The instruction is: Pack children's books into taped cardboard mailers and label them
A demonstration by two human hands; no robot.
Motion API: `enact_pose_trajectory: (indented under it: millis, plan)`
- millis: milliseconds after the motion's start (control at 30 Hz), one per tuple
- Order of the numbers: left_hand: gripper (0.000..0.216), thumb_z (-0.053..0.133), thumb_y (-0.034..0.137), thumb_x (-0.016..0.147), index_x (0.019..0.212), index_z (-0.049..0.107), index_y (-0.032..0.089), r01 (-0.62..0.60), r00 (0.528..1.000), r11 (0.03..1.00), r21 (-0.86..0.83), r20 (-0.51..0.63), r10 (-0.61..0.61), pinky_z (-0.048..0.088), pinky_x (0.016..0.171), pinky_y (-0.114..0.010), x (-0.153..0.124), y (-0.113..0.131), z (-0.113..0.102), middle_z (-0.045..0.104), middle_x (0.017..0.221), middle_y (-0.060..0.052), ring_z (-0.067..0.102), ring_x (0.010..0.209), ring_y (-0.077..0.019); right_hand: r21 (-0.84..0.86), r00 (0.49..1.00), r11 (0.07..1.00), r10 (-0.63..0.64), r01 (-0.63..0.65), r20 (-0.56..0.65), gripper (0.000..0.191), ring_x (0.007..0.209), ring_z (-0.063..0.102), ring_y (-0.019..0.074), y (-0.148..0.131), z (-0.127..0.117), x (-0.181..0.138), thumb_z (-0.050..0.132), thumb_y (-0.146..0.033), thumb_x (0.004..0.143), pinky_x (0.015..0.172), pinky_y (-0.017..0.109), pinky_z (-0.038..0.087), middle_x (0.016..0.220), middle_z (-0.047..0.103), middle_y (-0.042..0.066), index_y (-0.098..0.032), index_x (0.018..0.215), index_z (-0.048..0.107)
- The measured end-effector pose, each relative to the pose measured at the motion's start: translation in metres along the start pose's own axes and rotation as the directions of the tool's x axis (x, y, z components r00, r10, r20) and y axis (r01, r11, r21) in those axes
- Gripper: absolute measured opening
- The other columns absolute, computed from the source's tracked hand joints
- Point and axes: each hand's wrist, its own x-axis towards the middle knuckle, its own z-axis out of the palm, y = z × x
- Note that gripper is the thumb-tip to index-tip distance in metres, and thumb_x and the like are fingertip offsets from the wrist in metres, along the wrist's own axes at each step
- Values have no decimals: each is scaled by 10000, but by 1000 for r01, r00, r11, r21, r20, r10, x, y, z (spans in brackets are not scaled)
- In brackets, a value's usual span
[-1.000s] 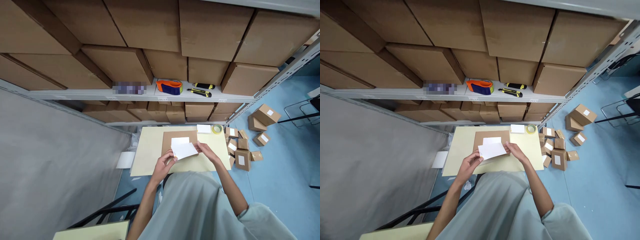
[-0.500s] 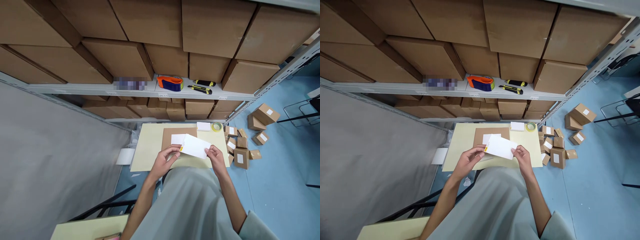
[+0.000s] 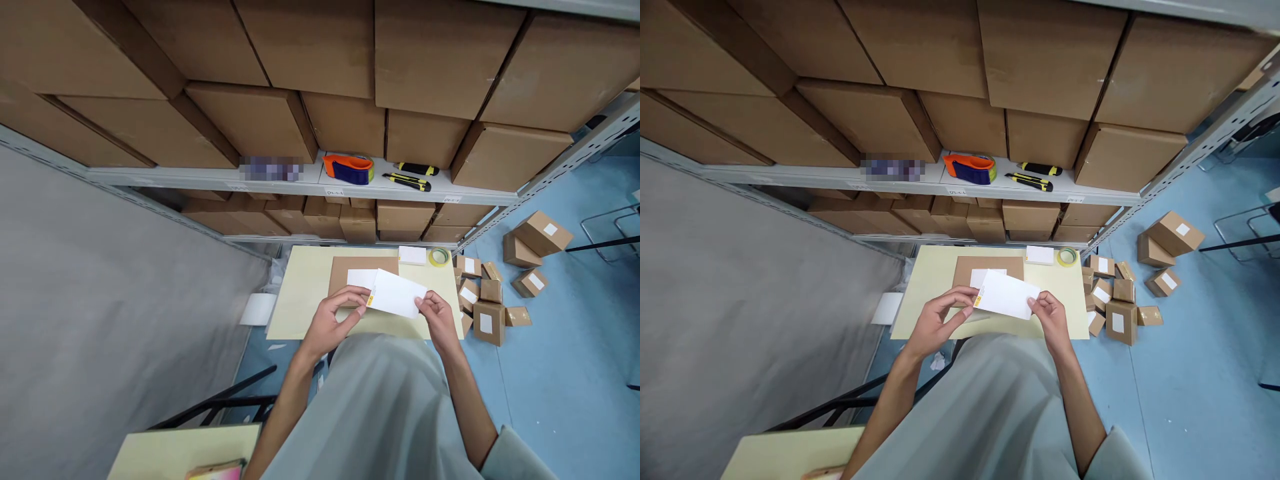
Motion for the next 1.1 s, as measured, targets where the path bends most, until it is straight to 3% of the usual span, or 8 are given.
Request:
enact_pose_trajectory:
  millis: [700, 1100]
  plan:
    - [238, 690, 429, 965, 844, 753, 235, 13, 997, 1000, 19, 71, -14, 564, 1038, -414, 8, 6, 7, 777, 1137, -118, 723, 1131, -277, 15, 1000, 1000, 15, -15, -4, 460, 688, 571, 167, -8, -9, 4, 913, -609, 748, 675, 286, 451, 746, 689, 5, -241, 768, 638]
    - [206, 667, 335, 985, 852, 736, 195, -30, 995, 999, 20, 96, 28, 560, 1008, -368, 9, 11, 12, 760, 1102, -125, 718, 1108, -242, -50, 1000, 999, -13, 12, -9, 470, 699, 604, 158, -4, -15, 4, 858, -638, 790, 678, 266, 487, 750, 689, 5, -227, 819, 630]
